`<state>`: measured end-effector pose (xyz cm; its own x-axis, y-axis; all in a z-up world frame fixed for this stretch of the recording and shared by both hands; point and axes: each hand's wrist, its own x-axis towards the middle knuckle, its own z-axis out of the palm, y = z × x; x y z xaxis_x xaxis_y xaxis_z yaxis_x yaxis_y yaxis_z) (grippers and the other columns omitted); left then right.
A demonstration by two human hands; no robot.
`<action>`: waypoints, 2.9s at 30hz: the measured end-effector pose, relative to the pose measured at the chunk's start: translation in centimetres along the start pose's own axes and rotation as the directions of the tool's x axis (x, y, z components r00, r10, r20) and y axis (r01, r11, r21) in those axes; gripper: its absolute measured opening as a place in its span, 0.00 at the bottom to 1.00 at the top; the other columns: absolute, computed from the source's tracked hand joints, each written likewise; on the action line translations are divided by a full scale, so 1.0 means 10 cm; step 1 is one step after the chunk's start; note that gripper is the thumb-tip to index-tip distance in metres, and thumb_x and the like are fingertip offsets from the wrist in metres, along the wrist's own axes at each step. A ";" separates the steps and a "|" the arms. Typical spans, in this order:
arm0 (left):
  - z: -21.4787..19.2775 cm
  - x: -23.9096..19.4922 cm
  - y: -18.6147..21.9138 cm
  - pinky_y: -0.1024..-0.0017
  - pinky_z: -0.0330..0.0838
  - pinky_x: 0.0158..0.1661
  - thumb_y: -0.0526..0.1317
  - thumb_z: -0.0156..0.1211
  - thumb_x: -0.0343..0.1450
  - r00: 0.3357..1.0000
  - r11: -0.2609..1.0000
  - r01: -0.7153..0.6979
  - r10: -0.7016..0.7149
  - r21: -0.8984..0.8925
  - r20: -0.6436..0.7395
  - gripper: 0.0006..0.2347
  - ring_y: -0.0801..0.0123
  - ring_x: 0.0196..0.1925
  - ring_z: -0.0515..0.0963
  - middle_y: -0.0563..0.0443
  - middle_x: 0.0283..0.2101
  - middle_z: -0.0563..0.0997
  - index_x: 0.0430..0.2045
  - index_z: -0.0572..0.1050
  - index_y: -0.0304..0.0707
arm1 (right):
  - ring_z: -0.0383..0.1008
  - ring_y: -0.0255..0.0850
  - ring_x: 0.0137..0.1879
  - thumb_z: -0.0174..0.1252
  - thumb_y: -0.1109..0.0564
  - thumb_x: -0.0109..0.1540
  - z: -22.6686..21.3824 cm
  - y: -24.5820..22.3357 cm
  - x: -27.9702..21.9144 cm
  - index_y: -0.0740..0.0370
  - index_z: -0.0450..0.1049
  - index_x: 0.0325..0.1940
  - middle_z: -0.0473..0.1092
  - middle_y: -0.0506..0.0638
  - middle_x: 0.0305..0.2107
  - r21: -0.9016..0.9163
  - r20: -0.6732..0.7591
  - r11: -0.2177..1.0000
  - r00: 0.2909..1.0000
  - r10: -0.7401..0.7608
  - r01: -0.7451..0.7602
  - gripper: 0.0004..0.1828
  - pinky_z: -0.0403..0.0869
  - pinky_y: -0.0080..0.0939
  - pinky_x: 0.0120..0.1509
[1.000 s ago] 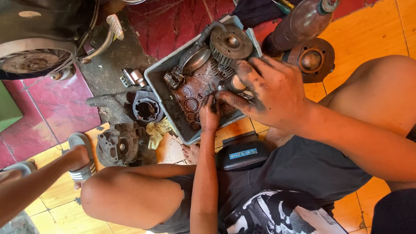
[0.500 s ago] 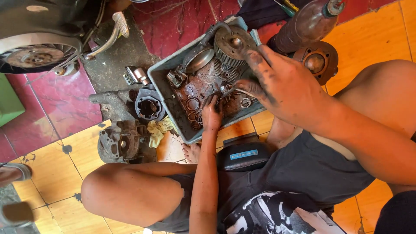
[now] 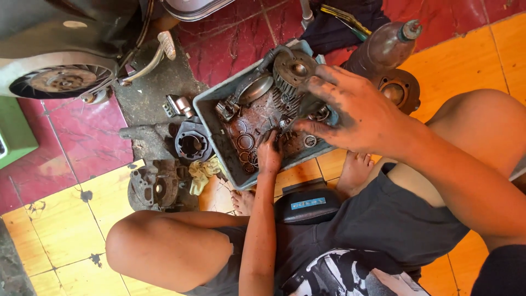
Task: A person is inspecting and sorting through various motorcycle engine parts in a tray, using a screwdriver to manipulate them.
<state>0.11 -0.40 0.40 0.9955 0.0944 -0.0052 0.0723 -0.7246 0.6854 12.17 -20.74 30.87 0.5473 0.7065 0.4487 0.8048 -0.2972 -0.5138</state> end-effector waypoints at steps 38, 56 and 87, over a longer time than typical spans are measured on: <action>0.09 -0.03 -0.09 0.47 0.74 0.40 0.31 0.56 0.72 1.000 1.000 0.028 -0.028 -0.008 -0.013 0.08 0.37 0.44 0.79 0.35 0.45 0.80 0.44 0.73 0.34 | 0.76 0.47 0.22 0.37 0.33 0.74 -0.03 -0.26 0.02 0.58 0.69 0.64 0.70 0.51 0.26 -0.736 0.230 0.639 0.805 0.547 -0.224 0.31 0.74 0.46 0.20; 0.06 -0.03 -0.08 0.48 0.74 0.44 0.31 0.56 0.71 1.000 0.999 0.029 -0.029 -0.022 -0.011 0.08 0.39 0.46 0.78 0.36 0.46 0.80 0.44 0.73 0.34 | 0.61 0.59 0.56 0.46 0.39 0.67 -0.14 -0.12 0.04 0.67 0.51 0.75 0.56 0.64 0.55 -0.277 0.440 0.818 0.691 0.574 -0.504 0.40 0.68 0.61 0.51; 0.04 -0.01 -0.03 0.46 0.76 0.44 0.30 0.57 0.71 0.999 0.999 0.046 -0.046 -0.015 0.005 0.10 0.38 0.46 0.79 0.34 0.46 0.80 0.46 0.73 0.34 | 0.28 0.66 0.81 0.55 0.45 0.64 -0.01 0.02 -0.32 0.50 0.33 0.82 0.30 0.69 0.77 -0.094 0.553 0.946 0.773 0.310 -0.312 0.50 0.49 0.67 0.76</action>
<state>0.01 -0.44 -0.09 0.9914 0.1244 -0.0400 0.1171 -0.7090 0.6954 10.62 -23.14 29.40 0.5458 0.8094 -0.2166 0.6120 -0.5617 -0.5568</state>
